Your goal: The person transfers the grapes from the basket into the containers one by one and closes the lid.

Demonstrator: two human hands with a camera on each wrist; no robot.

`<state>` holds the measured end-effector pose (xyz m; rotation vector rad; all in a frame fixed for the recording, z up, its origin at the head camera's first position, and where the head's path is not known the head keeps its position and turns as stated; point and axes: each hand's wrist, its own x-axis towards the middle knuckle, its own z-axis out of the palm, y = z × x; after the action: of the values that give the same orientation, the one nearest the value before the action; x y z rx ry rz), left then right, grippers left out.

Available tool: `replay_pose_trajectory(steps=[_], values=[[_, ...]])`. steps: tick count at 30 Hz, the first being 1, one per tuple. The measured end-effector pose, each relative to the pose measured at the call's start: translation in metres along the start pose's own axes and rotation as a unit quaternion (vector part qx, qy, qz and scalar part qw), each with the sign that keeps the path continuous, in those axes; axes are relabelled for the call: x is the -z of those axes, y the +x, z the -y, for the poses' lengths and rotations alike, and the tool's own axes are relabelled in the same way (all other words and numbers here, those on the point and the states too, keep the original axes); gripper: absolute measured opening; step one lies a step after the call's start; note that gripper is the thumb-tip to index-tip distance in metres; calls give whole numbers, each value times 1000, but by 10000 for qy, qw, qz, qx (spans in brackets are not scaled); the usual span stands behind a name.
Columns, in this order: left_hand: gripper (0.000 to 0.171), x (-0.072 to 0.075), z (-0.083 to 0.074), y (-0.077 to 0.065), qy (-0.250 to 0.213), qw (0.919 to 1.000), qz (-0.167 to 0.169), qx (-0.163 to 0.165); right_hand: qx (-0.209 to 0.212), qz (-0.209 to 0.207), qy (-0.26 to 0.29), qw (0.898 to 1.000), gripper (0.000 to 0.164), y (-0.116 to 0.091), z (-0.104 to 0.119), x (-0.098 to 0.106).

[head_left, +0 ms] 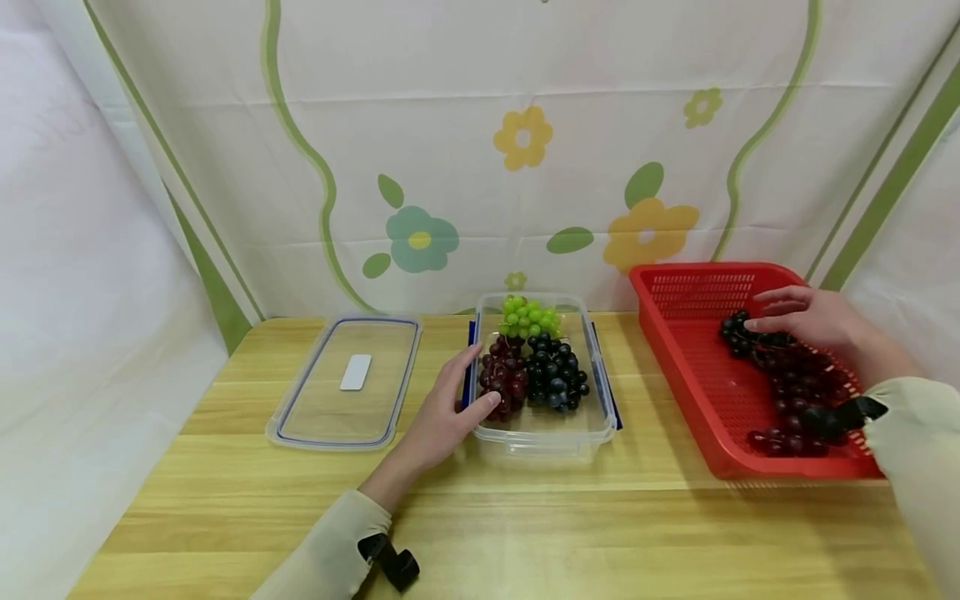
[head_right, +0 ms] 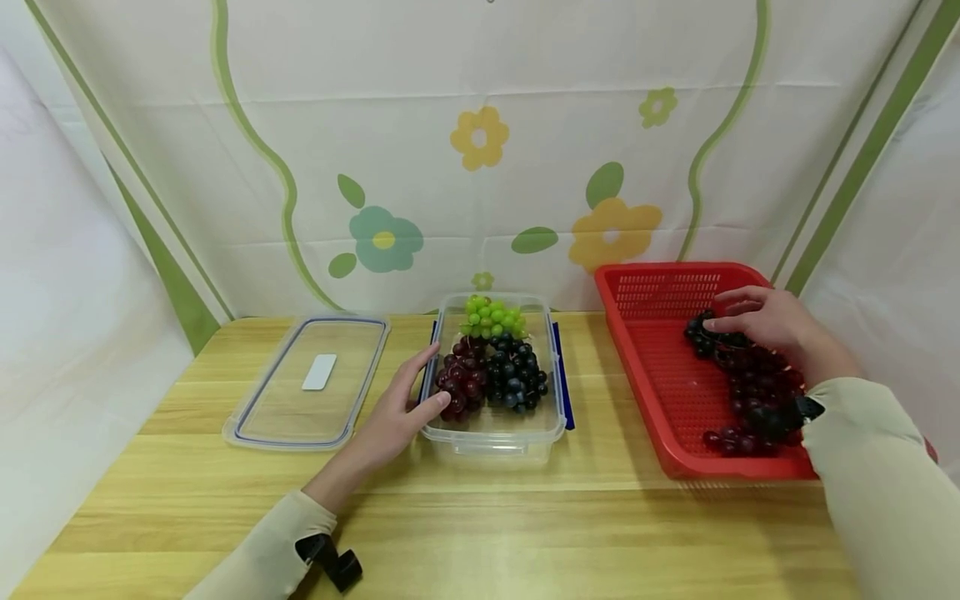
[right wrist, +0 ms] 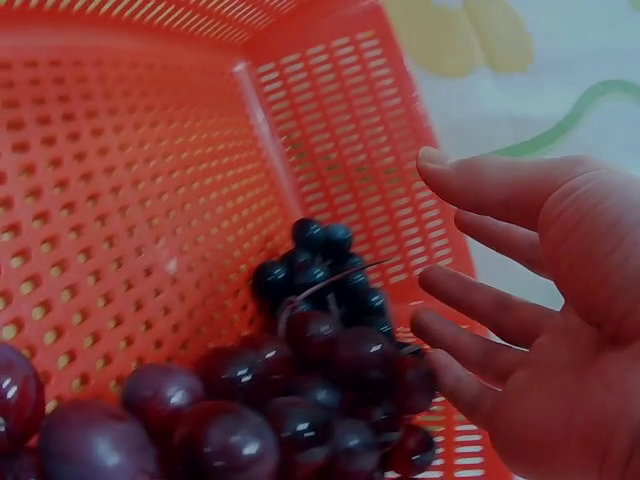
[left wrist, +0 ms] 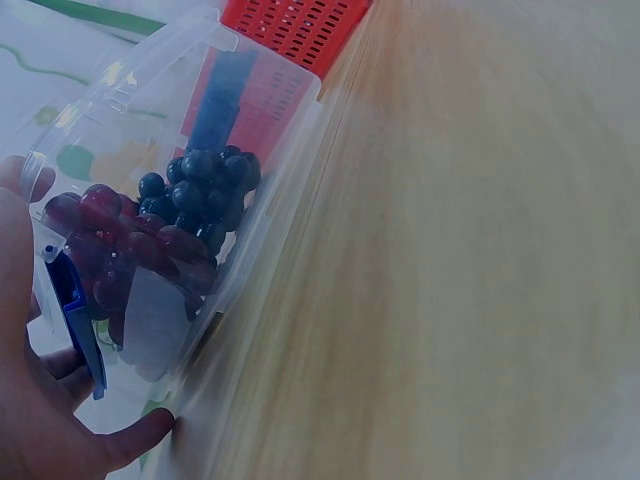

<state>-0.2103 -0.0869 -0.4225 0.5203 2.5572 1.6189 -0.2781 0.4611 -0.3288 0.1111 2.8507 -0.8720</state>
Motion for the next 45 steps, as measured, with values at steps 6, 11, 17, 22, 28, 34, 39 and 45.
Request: replay_pose_trajectory(steps=[6, 11, 17, 22, 28, 34, 39, 45], values=[[75, 1, 1, -1, 2, 10000, -40, -38, 102, 195, -483, 9986, 85, 12, -9, -7], [75, 0, 1, -1, 30, 10000, -24, -13, 228, 370, -862, 9953, 85, 18, -14, -16], [74, -2, 1, 0, 54, 10000, -51, 5, 398, 369, -1077, 9927, 81, 22, -13, -24], [74, -2, 0, 0, 15, 10000, -43, -16, 520, 245, -1293, 9899, 72, 22, -12, -25], [75, -2, 0, -1, 1, 10000, -30, -43, 673, 195, -1391, 9878, 59, 27, -14, -27], [76, -2, 3, -1, 34, 10000, -46, -20, 795, -11, -1353, 9876, 42, 28, -8, -28], [76, -2, 3, -1, 48, 10000, -62, -27, 690, -245, -1080, 9915, 44, 25, -2, -28], [73, -2, 1, -1, 0, 10000, -59, -14, 524, -602, -361, 9962, 60, 21, 5, -26]])
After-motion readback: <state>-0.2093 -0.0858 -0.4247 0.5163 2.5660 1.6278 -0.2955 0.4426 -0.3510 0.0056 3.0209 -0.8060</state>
